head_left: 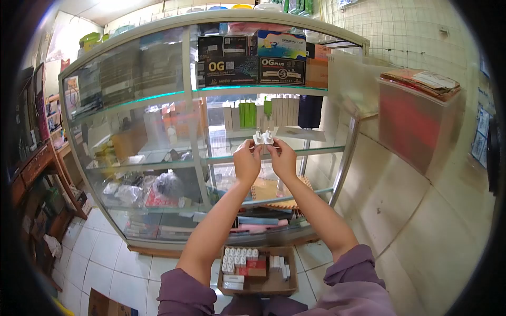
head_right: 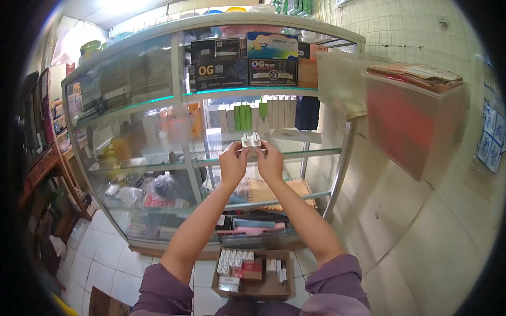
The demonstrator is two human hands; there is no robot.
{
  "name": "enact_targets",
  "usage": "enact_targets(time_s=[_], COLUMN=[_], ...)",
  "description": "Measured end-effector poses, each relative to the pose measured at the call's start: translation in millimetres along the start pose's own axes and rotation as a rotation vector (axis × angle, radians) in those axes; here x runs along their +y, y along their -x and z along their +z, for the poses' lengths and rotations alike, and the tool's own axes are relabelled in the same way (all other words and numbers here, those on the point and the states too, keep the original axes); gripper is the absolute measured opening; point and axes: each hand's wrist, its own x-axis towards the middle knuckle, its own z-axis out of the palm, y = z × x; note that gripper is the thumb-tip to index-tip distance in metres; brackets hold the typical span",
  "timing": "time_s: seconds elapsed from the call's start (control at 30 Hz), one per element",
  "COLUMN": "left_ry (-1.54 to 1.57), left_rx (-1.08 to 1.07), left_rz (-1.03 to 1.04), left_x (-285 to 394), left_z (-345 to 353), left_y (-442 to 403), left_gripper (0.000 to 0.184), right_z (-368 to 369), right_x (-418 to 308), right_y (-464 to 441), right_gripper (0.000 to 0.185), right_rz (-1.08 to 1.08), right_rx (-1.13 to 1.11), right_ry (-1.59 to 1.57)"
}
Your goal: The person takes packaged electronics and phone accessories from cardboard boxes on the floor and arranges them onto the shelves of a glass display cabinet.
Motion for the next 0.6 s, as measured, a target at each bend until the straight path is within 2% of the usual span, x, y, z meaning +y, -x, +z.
enact_targets(time_s=[0.2, 0.4, 0.5, 0.53, 0.6], left_ry=[-0.201, -0.181, -0.261, -0.306, -0.273], left_rx=[-0.134, -0.135, -0.17, -0.189, -0.257], left_rz=[-0.177, -0.174, -0.117, -0.085, -0.031], left_x=[-69.6, -97.4, -101.9, -97.9, -78.7], left_z=[32.2, 40.8, 37.5, 32.8, 14.6], left_y=[-51.2, -65.0, -63.5, -62.3, -57.7], left_gripper=[0.025, 0.025, 0.027, 0.028, 0.027], right_z=[38.0, 53.3, 50.8, 45.7, 29.5], right_x=[58.8, 71.0, 81.3, 77.6, 64.6], right_y=[-49.9, -67.6, -64.6, -59.0, -50.2], right_gripper=[0.027, 0.027, 0.031, 0.03, 0.028], right_rz=[-0.009, 0.106, 0.058, -0.041, -0.1], right_rx=[-0.07, -0.185, -0.198, -0.135, -0.203], right_ry=[0.202, 0.292, 0.349, 0.343, 0.287])
